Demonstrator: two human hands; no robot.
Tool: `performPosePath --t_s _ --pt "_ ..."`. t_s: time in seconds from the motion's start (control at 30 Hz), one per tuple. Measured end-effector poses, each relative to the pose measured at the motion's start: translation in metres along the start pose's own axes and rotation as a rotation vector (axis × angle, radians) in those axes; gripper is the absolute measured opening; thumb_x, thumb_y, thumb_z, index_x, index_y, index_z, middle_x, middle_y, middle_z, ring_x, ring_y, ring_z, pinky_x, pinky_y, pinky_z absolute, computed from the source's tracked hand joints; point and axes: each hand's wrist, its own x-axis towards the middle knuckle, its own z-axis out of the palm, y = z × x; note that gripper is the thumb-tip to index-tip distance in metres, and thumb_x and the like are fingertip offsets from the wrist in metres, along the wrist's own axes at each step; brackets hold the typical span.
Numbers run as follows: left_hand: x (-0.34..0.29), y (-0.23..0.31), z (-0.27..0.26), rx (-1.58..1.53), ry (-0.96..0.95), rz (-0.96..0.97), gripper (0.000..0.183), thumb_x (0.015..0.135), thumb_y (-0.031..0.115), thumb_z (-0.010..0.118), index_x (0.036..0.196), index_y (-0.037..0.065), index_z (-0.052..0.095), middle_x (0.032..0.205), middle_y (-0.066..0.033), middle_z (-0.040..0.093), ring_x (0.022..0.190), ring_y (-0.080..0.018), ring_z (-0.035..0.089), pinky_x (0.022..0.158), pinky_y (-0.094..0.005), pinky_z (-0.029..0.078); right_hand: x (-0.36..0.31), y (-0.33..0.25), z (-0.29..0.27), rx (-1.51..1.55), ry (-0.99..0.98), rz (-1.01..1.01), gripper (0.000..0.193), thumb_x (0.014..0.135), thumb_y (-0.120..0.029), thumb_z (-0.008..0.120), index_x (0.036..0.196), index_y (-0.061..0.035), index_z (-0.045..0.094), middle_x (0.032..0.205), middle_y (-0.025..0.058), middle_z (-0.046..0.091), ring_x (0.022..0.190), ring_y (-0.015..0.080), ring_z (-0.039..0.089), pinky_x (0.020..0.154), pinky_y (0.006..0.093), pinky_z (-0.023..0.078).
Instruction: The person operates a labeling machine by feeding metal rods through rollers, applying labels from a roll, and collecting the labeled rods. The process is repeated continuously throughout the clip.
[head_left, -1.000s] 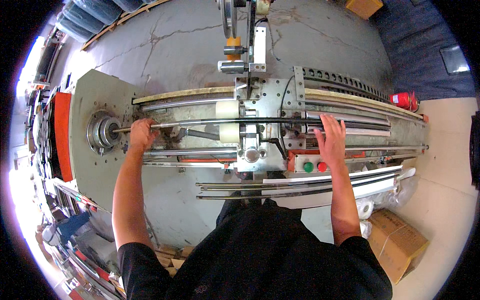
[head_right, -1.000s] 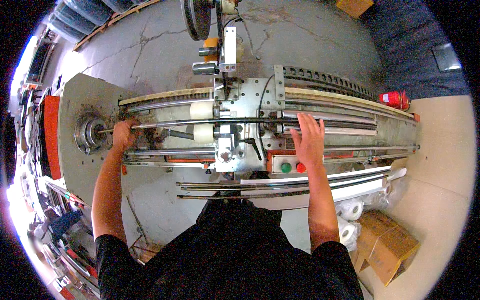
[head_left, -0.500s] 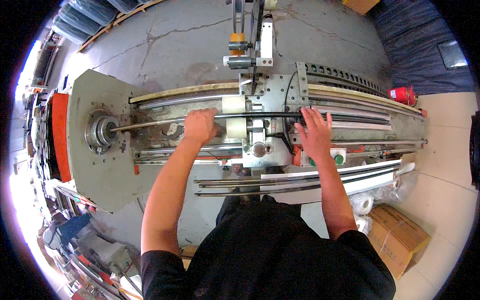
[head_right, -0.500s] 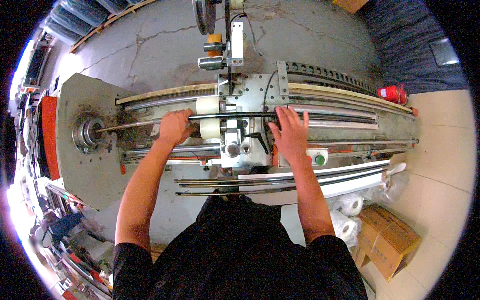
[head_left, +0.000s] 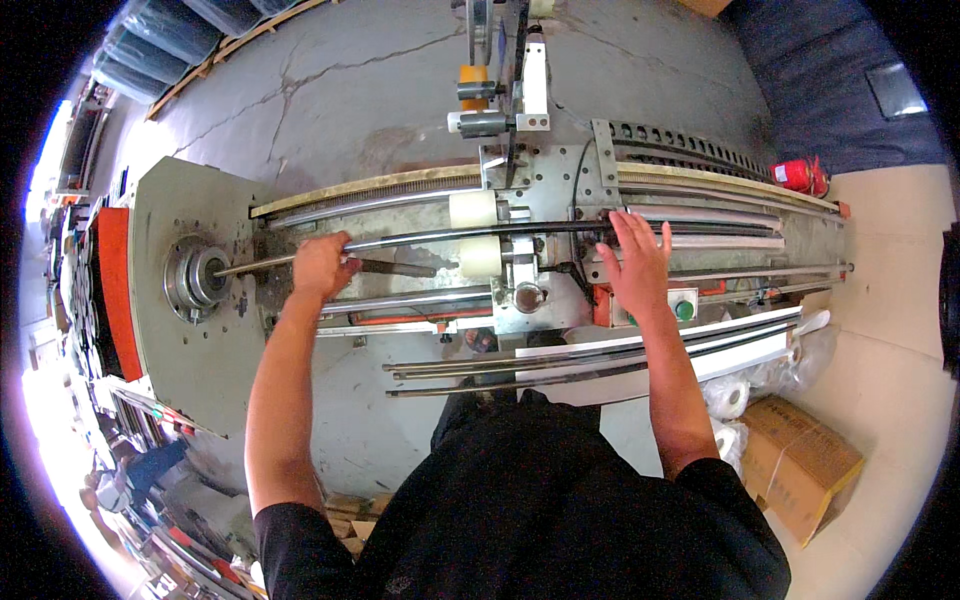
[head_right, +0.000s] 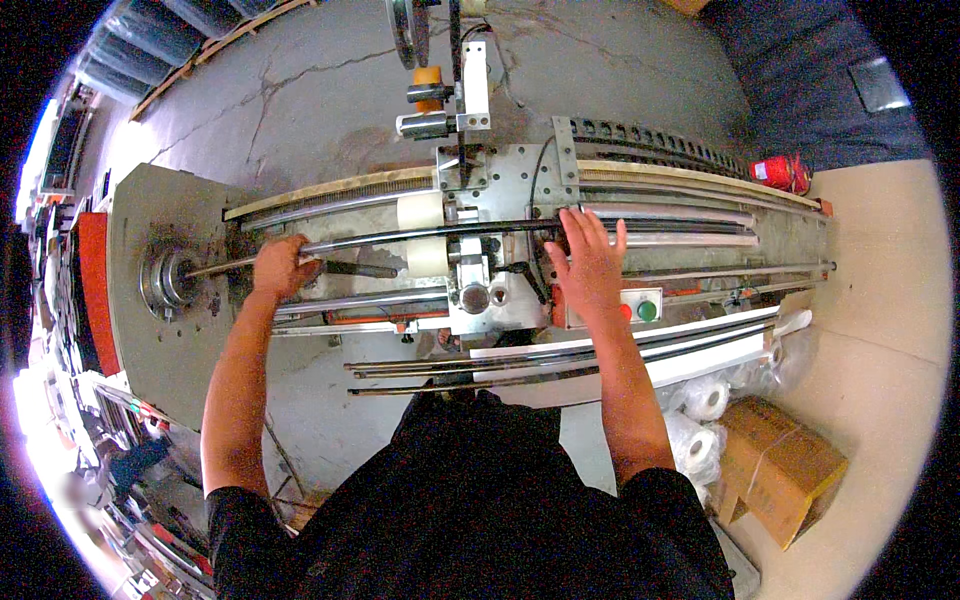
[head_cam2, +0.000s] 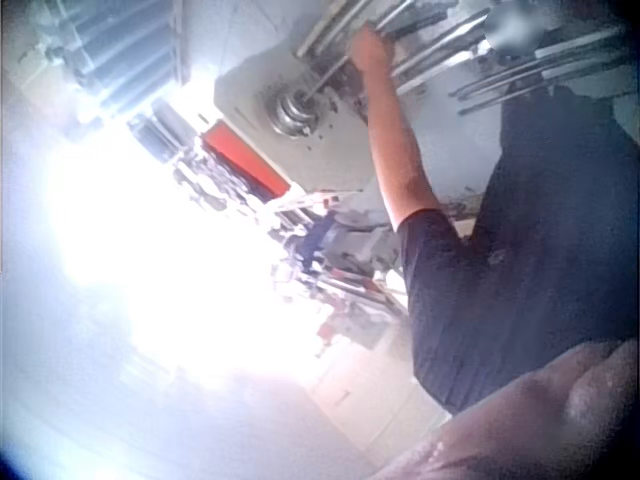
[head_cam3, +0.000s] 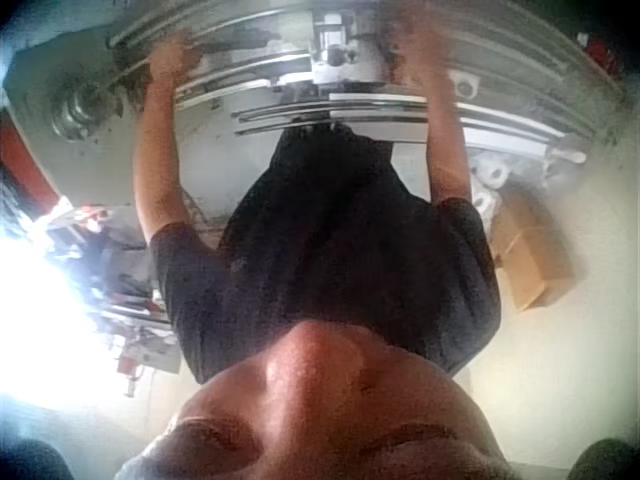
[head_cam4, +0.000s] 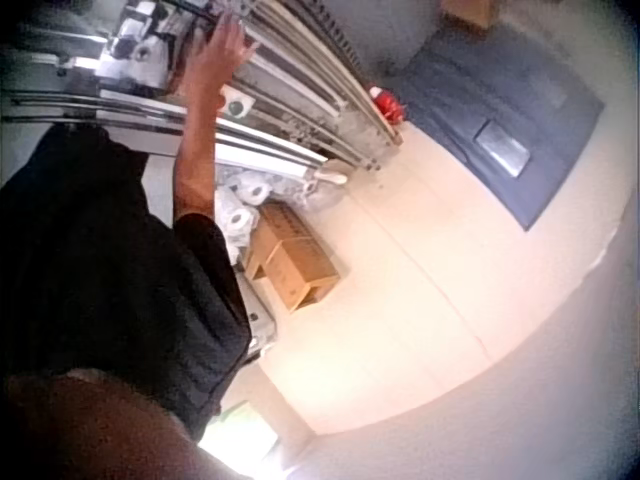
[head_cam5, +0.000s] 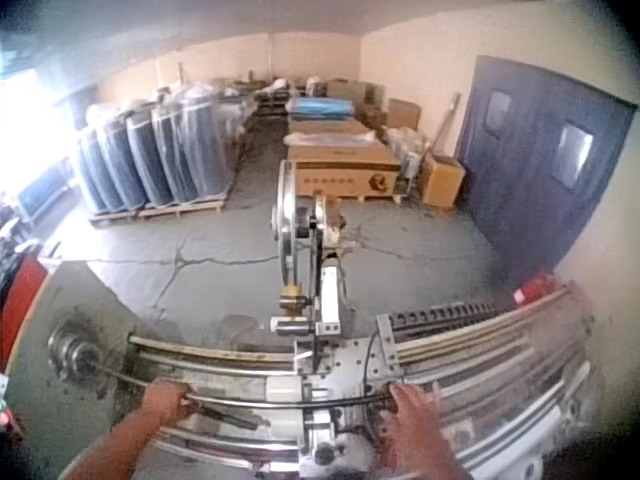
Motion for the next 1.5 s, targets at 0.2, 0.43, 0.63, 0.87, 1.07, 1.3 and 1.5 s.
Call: performPosePath --t_s 0.2,0.43,0.63,0.87,1.07,1.3,1.5 --pt "-0.007 -0.071 0.001 0.117 0.109 -0.02 0.03 0.078 0.032 0.08 0.099 0.012 0.074 0.098 -0.0137 0.075 0.099 -0.0358 0.07 0.092 -0.048 0.051 -0.004 0.016 -0.001 -0.029 0.039 0.052 0.05 0.099 -0.036 0.063 0.141 -0.0081 0.056 0.143 0.0094 0.058 0.139 0.0308 0.048 0.122 0.0621 0.015" --pt "0.008 -0.024 0.005 0.057 -0.099 -0.014 0.04 0.078 0.038 0.082 0.107 0.013 0.072 0.1 -0.0128 0.075 0.099 -0.0346 0.071 0.089 -0.0469 0.054 -0.002 0.0 0.007 -0.01 0.082 0.057 0.049 0.099 -0.037 0.063 0.139 -0.0086 0.058 0.143 0.0088 0.059 0.14 0.0299 0.048 0.122 0.0624 0.015" --pt "0.014 0.059 0.02 0.05 0.025 0.186 0.046 0.077 0.035 0.084 0.111 0.011 0.063 0.101 -0.0114 0.074 0.096 -0.0356 0.07 0.084 -0.0479 0.055 0.004 -0.035 0.018 0.013 0.086 -0.004 0.052 0.096 -0.038 0.066 0.137 -0.0079 0.059 0.141 0.0079 0.06 0.137 0.0291 0.05 0.121 0.0625 0.018" --pt "0.019 0.126 0.023 -0.001 0.034 0.306 0.046 0.078 0.03 0.084 0.112 0.012 0.059 0.106 -0.0101 0.072 0.1 -0.0347 0.069 0.087 -0.0465 0.054 0.009 -0.083 0.022 0.052 0.019 -0.042 0.052 0.099 -0.04 0.061 0.14 -0.0084 0.057 0.144 0.0084 0.057 0.141 0.0287 0.047 0.122 0.0592 0.016" --pt "0.01 0.083 0.004 0.018 -0.039 0.213 0.036 0.08 0.026 0.08 0.107 0.01 0.061 0.101 -0.0113 0.072 0.097 -0.0355 0.07 0.087 -0.0478 0.054 0.008 -0.107 0.019 0.064 0.012 -0.036 0.057 0.097 -0.042 0.062 0.141 -0.0058 0.055 0.144 0.0123 0.056 0.14 0.0314 0.047 0.12 0.0645 0.017" --pt "-0.004 -0.041 0.009 0.007 0.074 0.133 0.035 0.08 0.026 0.081 0.107 0.01 0.066 0.105 -0.0125 0.073 0.097 -0.036 0.069 0.09 -0.0484 0.052 0.004 -0.124 0.026 0.022 0.084 -0.008 0.06 0.097 -0.041 0.063 0.141 -0.0014 0.053 0.145 0.0155 0.054 0.14 0.0326 0.046 0.12 0.0642 0.017" --pt "-0.017 -0.135 0.005 0.131 0.122 -0.016 0.046 0.078 0.027 0.082 0.118 0.009 0.069 0.115 -0.0168 0.072 0.108 -0.0374 0.067 0.1 -0.0458 0.049 -0.001 -0.128 0.035 0.012 0.139 0.02 0.061 0.097 -0.037 0.062 0.145 -0.0015 0.049 0.148 0.0148 0.05 0.141 0.0321 0.045 0.121 0.064 0.015"
